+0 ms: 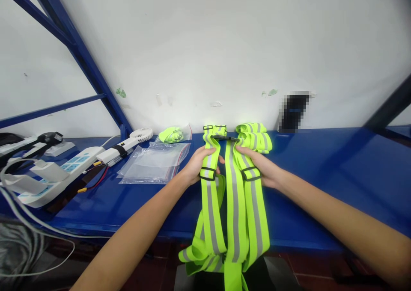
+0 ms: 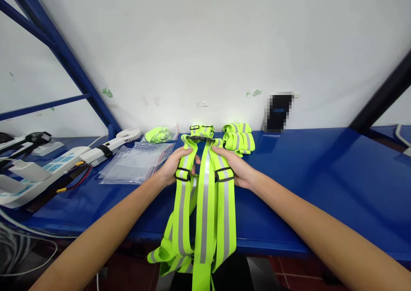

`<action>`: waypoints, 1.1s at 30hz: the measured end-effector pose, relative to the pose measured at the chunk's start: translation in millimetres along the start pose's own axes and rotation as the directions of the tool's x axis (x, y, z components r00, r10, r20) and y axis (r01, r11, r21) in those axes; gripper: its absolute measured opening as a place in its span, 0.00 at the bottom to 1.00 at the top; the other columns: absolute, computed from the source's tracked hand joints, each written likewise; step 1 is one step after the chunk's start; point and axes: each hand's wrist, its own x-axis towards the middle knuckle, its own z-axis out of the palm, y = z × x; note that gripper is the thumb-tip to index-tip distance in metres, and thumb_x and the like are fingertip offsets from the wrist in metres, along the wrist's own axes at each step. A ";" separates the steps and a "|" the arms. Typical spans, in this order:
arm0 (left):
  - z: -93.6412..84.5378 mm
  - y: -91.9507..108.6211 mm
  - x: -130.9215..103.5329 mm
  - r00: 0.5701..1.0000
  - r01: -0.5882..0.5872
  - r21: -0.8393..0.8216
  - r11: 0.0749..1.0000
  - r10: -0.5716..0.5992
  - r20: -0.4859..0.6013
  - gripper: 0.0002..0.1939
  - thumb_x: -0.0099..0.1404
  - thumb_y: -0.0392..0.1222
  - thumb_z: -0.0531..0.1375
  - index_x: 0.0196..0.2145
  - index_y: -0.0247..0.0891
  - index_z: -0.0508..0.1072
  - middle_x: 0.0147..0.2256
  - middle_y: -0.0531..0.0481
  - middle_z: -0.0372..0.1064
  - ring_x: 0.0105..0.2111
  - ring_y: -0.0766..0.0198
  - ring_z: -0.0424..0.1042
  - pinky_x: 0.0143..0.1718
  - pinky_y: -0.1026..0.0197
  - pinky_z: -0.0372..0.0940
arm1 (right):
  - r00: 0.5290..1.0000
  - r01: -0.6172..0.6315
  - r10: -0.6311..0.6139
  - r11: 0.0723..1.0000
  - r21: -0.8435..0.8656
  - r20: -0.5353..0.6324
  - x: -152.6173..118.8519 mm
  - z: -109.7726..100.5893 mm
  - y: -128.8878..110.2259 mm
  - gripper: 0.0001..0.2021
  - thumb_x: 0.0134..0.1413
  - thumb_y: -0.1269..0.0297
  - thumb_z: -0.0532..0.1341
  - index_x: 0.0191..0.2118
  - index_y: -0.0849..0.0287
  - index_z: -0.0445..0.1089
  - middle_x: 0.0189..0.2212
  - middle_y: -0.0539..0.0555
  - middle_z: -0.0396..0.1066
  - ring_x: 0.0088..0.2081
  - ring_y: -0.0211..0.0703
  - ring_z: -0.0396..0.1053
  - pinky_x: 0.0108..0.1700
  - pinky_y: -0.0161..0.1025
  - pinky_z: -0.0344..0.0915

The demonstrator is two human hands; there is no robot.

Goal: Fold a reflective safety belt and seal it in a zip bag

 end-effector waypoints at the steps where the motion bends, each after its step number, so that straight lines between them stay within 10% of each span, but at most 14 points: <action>1: -1.3 1.7 -0.4 1.000 -0.008 0.000 1.000 0.008 0.005 0.13 0.59 0.47 0.61 0.35 0.36 0.65 0.25 0.50 0.74 0.15 0.64 0.69 0.15 0.64 0.61 | 1.000 -0.012 0.013 1.000 0.013 -0.023 -1.4 0.3 -2.6 0.12 0.64 0.62 0.54 0.40 0.62 0.74 0.35 0.57 0.80 0.31 0.45 0.78 0.37 0.40 0.75; 8: -9.8 4.0 -1.1 0.975 0.155 -0.090 0.984 -0.137 0.173 0.15 0.63 0.50 0.55 0.36 0.32 0.69 0.27 0.43 0.76 0.15 0.67 0.66 0.14 0.67 0.56 | 0.979 -0.060 0.043 0.995 -0.081 -0.199 -1.1 1.2 -5.1 0.12 0.60 0.57 0.59 0.39 0.61 0.74 0.32 0.56 0.80 0.28 0.45 0.76 0.33 0.40 0.74; 14: -10.6 -4.8 1.0 0.935 0.200 -0.084 0.976 -0.165 0.315 0.21 0.65 0.52 0.54 0.49 0.36 0.63 0.39 0.35 0.78 0.22 0.56 0.75 0.23 0.60 0.66 | 0.969 0.123 -0.181 0.944 -0.307 -0.167 8.0 -7.0 9.3 0.21 0.60 0.45 0.56 0.47 0.54 0.74 0.45 0.56 0.78 0.47 0.54 0.74 0.49 0.49 0.70; 19: -4.8 -12.8 3.0 0.966 0.113 -0.077 0.991 -0.091 0.241 0.24 0.64 0.54 0.57 0.51 0.36 0.63 0.34 0.38 0.78 0.28 0.51 0.78 0.31 0.55 0.70 | 0.865 0.273 -0.460 0.769 -0.579 -0.203 8.8 -14.8 13.1 0.17 0.58 0.49 0.59 0.46 0.52 0.75 0.50 0.51 0.74 0.58 0.56 0.65 0.60 0.47 0.60; 26: 0.5 -16.9 6.7 0.998 0.010 -0.032 0.999 -0.008 0.055 0.16 0.59 0.49 0.59 0.35 0.31 0.73 0.27 0.45 0.75 0.22 0.62 0.72 0.26 0.61 0.67 | 0.930 0.321 -0.357 0.903 -0.286 -0.086 13.7 -3.1 23.8 0.15 0.58 0.54 0.56 0.47 0.53 0.69 0.31 0.50 0.77 0.32 0.48 0.74 0.34 0.42 0.70; 33: 2.6 -22.0 10.9 0.987 -0.103 0.154 0.983 0.121 -0.109 0.15 0.60 0.49 0.60 0.32 0.33 0.75 0.26 0.48 0.74 0.24 0.63 0.72 0.28 0.64 0.64 | 0.831 0.416 -0.496 0.854 -0.312 -0.253 19.2 -5.4 29.9 0.11 0.51 0.57 0.63 0.41 0.54 0.71 0.35 0.50 0.78 0.38 0.48 0.74 0.38 0.40 0.69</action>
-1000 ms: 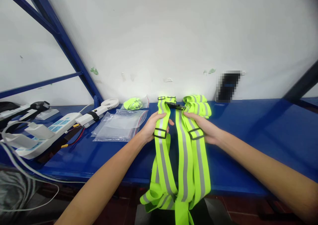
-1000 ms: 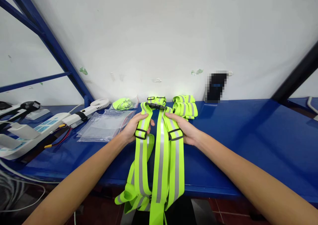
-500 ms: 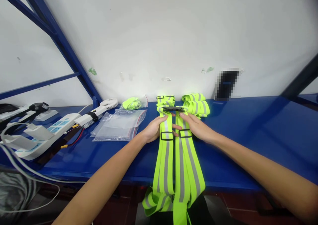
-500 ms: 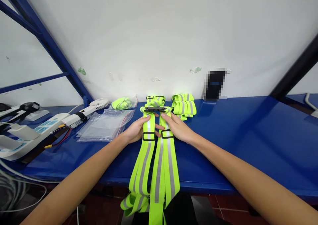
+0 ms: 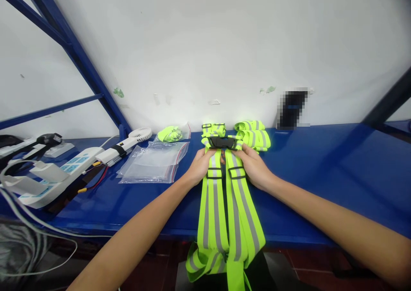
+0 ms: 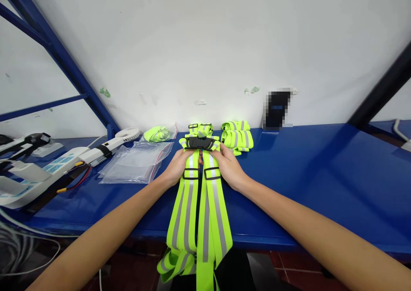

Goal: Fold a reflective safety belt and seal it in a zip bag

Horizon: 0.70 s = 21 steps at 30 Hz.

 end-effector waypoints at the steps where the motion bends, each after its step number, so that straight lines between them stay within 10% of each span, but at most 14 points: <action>1: 1.7 -1.4 0.0 1.000 -0.026 0.027 0.999 0.026 -0.003 0.16 0.60 0.51 0.60 0.31 0.33 0.75 0.25 0.49 0.74 0.25 0.64 0.71 0.28 0.64 0.64 | 0.999 0.029 -0.029 1.000 0.002 -0.029 0.8 -0.4 1.0 0.12 0.51 0.56 0.63 0.40 0.54 0.72 0.35 0.50 0.78 0.38 0.48 0.74 0.39 0.41 0.70; 8: 12.7 -8.0 0.7 0.992 -0.105 0.049 0.993 0.108 -0.061 0.18 0.59 0.55 0.62 0.27 0.34 0.72 0.23 0.52 0.71 0.23 0.65 0.70 0.27 0.64 0.64 | 0.969 0.204 -0.212 0.976 -0.070 -0.129 2.6 2.3 9.5 0.16 0.54 0.52 0.62 0.45 0.55 0.71 0.40 0.52 0.77 0.47 0.51 0.72 0.48 0.45 0.68; 21: 7.1 -4.3 1.8 0.995 0.009 -0.107 0.994 -0.019 -0.096 0.15 0.48 0.42 0.70 0.33 0.33 0.75 0.24 0.49 0.75 0.22 0.61 0.73 0.27 0.60 0.68 | 0.984 0.132 -0.150 0.976 -0.171 -0.095 1.2 -0.4 8.8 0.19 0.54 0.59 0.58 0.52 0.53 0.68 0.40 0.52 0.77 0.50 0.52 0.70 0.51 0.48 0.67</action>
